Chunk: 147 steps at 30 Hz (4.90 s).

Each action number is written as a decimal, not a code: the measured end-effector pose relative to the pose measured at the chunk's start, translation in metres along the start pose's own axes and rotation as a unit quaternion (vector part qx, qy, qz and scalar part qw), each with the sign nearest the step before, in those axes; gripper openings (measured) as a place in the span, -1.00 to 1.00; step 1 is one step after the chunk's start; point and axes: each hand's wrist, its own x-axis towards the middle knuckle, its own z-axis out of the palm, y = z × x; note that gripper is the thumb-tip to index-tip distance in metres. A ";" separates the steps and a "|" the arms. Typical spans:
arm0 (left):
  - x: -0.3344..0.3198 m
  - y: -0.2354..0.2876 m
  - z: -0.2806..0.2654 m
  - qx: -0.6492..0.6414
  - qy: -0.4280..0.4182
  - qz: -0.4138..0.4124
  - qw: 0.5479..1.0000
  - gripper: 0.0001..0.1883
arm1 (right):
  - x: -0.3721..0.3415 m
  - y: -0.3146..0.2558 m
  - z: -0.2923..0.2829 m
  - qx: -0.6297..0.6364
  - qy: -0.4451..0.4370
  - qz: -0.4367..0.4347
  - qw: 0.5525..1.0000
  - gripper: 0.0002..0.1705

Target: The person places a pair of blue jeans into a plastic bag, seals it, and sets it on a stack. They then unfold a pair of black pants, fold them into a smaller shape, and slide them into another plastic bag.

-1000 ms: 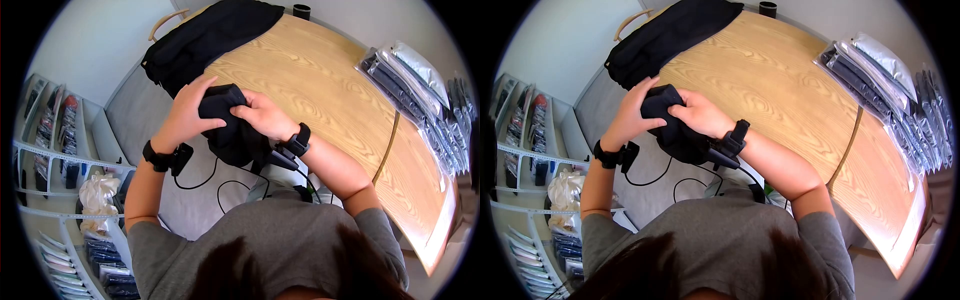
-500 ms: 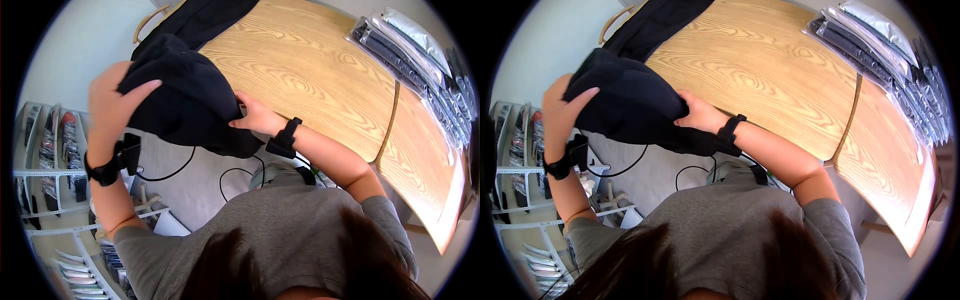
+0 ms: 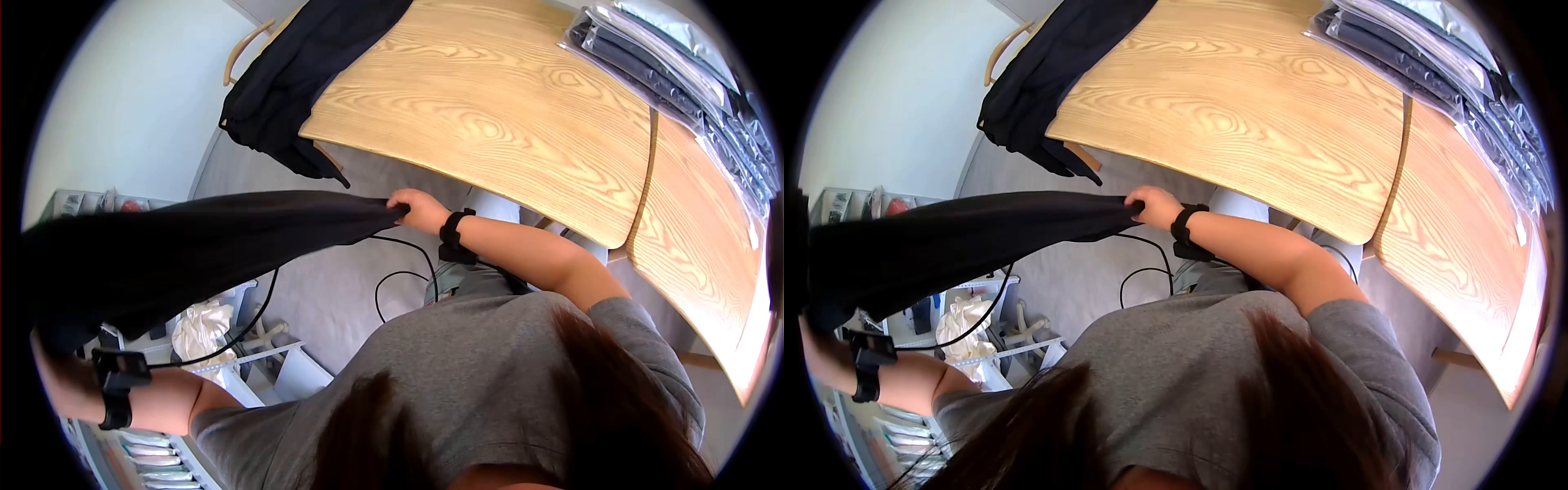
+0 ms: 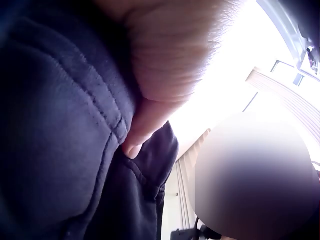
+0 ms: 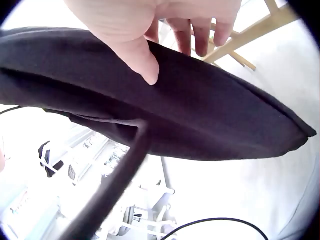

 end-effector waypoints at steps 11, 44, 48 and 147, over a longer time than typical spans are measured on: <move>-0.020 -0.009 0.094 -0.114 0.065 0.045 0.990 -0.64 | -0.147 -0.172 -0.221 0.303 0.080 -0.040 0.949 -0.79; -0.216 -0.274 0.533 -0.061 -0.571 -0.371 0.730 -0.30 | -0.533 -0.088 -0.532 -0.315 0.450 0.578 0.604 -0.21; -0.215 -0.249 0.509 -0.030 -0.572 -0.391 0.720 -0.30 | -0.506 -0.072 -0.553 -0.271 0.444 0.613 0.595 -0.27; -0.375 -0.036 0.449 -0.069 -0.633 0.298 0.711 -0.28 | -0.320 -0.118 -0.222 -0.504 0.313 0.191 0.782 -0.50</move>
